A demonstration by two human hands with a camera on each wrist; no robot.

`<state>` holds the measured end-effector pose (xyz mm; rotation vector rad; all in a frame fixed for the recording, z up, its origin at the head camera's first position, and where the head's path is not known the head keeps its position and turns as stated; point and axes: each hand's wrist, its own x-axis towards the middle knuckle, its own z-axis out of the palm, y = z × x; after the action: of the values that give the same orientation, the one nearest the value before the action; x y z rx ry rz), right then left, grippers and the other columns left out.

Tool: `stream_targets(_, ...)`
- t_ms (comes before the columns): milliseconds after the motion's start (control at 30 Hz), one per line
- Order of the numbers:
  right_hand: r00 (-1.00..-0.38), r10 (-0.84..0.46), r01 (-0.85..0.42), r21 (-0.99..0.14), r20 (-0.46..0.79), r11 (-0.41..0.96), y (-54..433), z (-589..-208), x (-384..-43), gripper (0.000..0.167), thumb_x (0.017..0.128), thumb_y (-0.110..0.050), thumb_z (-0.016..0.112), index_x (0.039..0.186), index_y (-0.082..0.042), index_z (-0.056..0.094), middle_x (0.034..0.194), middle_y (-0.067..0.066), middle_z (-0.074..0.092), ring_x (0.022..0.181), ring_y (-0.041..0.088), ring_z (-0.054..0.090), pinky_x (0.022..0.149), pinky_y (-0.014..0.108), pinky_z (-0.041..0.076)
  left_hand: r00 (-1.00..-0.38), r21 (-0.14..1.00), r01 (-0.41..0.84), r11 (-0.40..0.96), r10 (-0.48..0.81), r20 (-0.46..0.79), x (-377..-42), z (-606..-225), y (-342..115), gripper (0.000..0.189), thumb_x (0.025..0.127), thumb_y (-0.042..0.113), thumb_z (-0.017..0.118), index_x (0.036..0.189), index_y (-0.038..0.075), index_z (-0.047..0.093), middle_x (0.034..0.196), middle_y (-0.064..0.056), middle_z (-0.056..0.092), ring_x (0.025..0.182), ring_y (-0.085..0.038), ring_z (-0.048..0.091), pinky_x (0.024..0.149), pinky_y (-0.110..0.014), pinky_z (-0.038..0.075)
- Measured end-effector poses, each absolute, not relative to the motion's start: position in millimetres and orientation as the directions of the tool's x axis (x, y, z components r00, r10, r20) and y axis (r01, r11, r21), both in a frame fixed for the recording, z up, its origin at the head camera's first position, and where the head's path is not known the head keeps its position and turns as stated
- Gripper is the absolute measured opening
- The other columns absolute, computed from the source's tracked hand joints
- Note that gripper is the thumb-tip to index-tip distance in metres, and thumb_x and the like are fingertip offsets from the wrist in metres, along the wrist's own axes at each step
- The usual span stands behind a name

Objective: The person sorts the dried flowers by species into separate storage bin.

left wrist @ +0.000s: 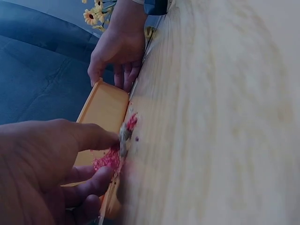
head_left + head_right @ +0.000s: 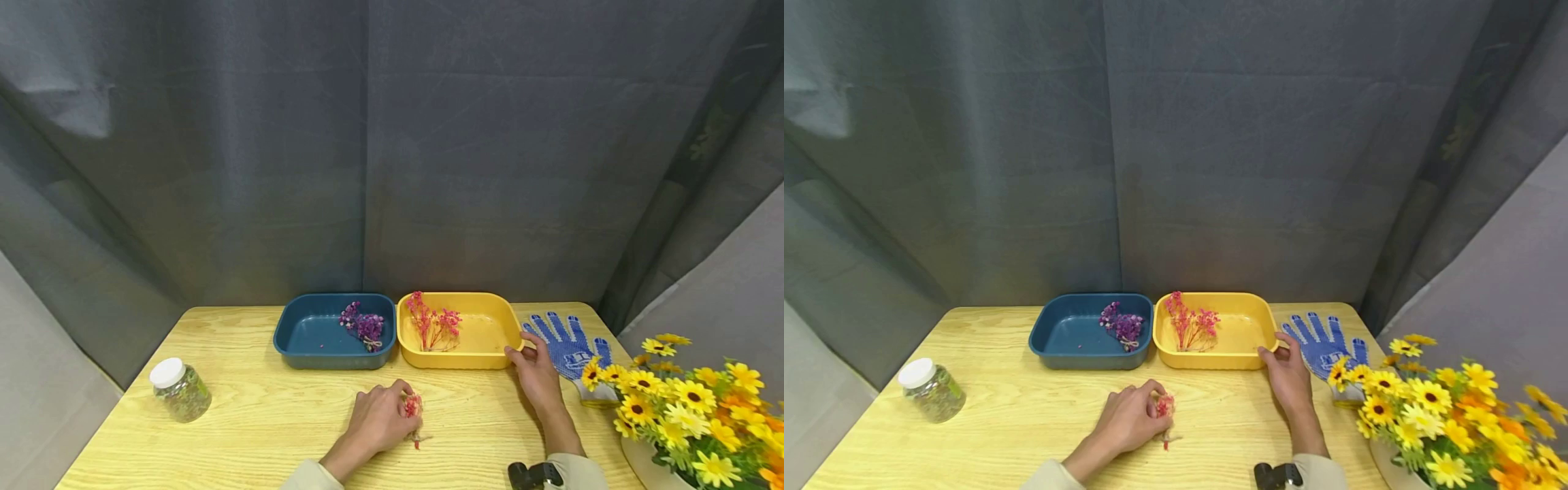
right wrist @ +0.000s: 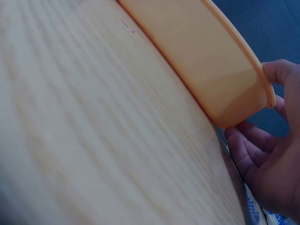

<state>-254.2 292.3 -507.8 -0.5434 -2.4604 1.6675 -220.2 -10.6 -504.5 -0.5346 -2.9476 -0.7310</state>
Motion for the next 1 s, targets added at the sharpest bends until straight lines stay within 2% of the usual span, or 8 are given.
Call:
stream_targets(233,-0.929,0.359,0.218,-0.922,-0.096,0.318,292,-507,-255,0.069,0.093,-0.053,0.054,0.149,-0.023,0.028,0.143,0.017,0.044,0.129,0.031,0.045,0.104,0.045,0.038,-0.938,0.475,0.343,0.811,0.325,0.122,-219,-503,-11,0.035,0.074,0.026,0.071,0.108,0.023,0.066,0.057,0.023,0.051,0.058,0.0,0.047,0.066,-0.031,0.035)
stream_targets(633,-0.928,0.361,0.22,-0.921,-0.096,0.321,291,-506,-254,0.069,0.094,-0.053,0.054,0.15,-0.023,0.027,0.142,0.017,0.044,0.127,0.031,0.047,0.103,0.043,0.04,-0.926,0.515,0.376,0.77,0.301,0.227,-224,-498,-14,0.029,0.08,0.031,0.074,0.107,0.026,0.065,0.062,0.027,0.055,0.063,0.004,0.054,0.069,-0.031,0.039)
stream_targets(833,-0.929,0.357,0.223,-0.921,-0.101,0.319,292,-506,-253,0.07,0.094,-0.053,0.053,0.15,-0.023,0.026,0.143,0.018,0.043,0.128,0.032,0.046,0.105,0.047,0.038,-0.916,0.557,0.397,0.73,0.279,0.287,-225,-489,-11,0.034,0.079,0.028,0.073,0.111,0.025,0.063,0.067,0.024,0.059,0.067,-0.001,0.058,0.074,-0.033,0.041)
stream_targets(1000,-0.929,0.358,0.218,-0.921,-0.095,0.322,292,-507,-254,0.068,0.094,-0.053,0.053,0.15,-0.023,0.027,0.143,0.017,0.044,0.128,0.031,0.047,0.105,0.046,0.039,-0.883,0.532,0.459,0.712,0.299,0.362,-230,-479,-10,0.039,0.077,0.022,0.072,0.115,0.023,0.063,0.071,0.021,0.06,0.061,0.002,0.051,0.076,-0.032,0.044)
